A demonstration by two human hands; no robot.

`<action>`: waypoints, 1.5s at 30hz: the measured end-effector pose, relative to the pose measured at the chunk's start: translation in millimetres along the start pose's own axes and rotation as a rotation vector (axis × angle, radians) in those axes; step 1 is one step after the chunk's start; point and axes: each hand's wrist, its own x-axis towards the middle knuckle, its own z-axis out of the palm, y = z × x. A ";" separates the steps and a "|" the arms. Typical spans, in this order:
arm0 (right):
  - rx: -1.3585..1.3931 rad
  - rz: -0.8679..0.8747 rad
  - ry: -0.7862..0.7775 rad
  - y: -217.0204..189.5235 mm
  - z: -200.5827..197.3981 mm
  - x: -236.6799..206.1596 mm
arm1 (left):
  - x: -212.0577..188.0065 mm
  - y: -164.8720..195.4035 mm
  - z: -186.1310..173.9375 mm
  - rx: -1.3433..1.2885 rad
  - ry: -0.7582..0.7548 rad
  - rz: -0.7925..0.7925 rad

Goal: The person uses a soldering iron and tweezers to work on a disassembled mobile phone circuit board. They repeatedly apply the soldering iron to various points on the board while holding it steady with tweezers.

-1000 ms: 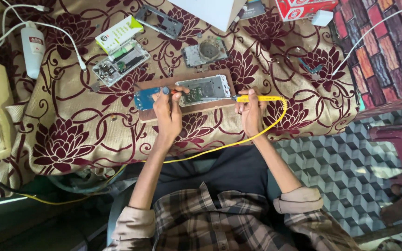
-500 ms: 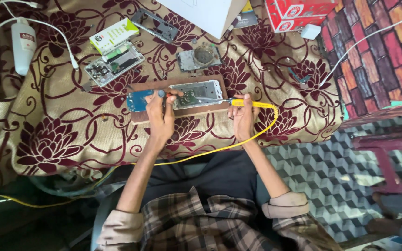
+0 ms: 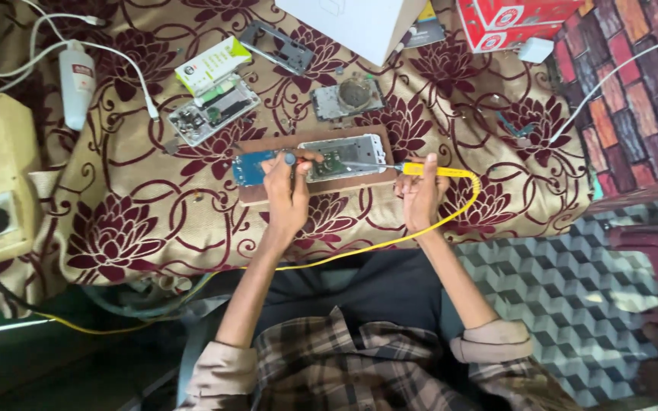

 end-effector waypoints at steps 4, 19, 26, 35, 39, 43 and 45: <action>-0.030 -0.005 -0.010 -1.6 -0.4 0.5 | -0.8 1.5 1.8 -0.022 0.013 -0.033; -0.034 -0.053 -0.017 0.3 -2.6 1.8 | -3.7 -6.1 4.6 -0.012 0.029 0.000; 0.038 -0.029 -0.035 -1.1 -4.5 1.6 | -3.0 -11.9 5.5 -0.112 0.074 -0.013; 0.047 -0.012 -0.009 -4.3 -3.2 0.5 | 1.2 -6.0 22.3 -0.145 0.050 0.007; 0.060 -0.001 0.001 -3.1 -3.4 0.2 | 5.3 -7.3 23.0 0.116 0.038 0.094; 0.062 -0.039 -0.034 -1.7 -3.2 0.1 | 4.3 -7.2 21.7 0.080 0.022 0.001; 0.062 -0.047 -0.052 -1.6 -2.4 -0.6 | 3.4 -6.9 21.8 0.079 0.029 -0.030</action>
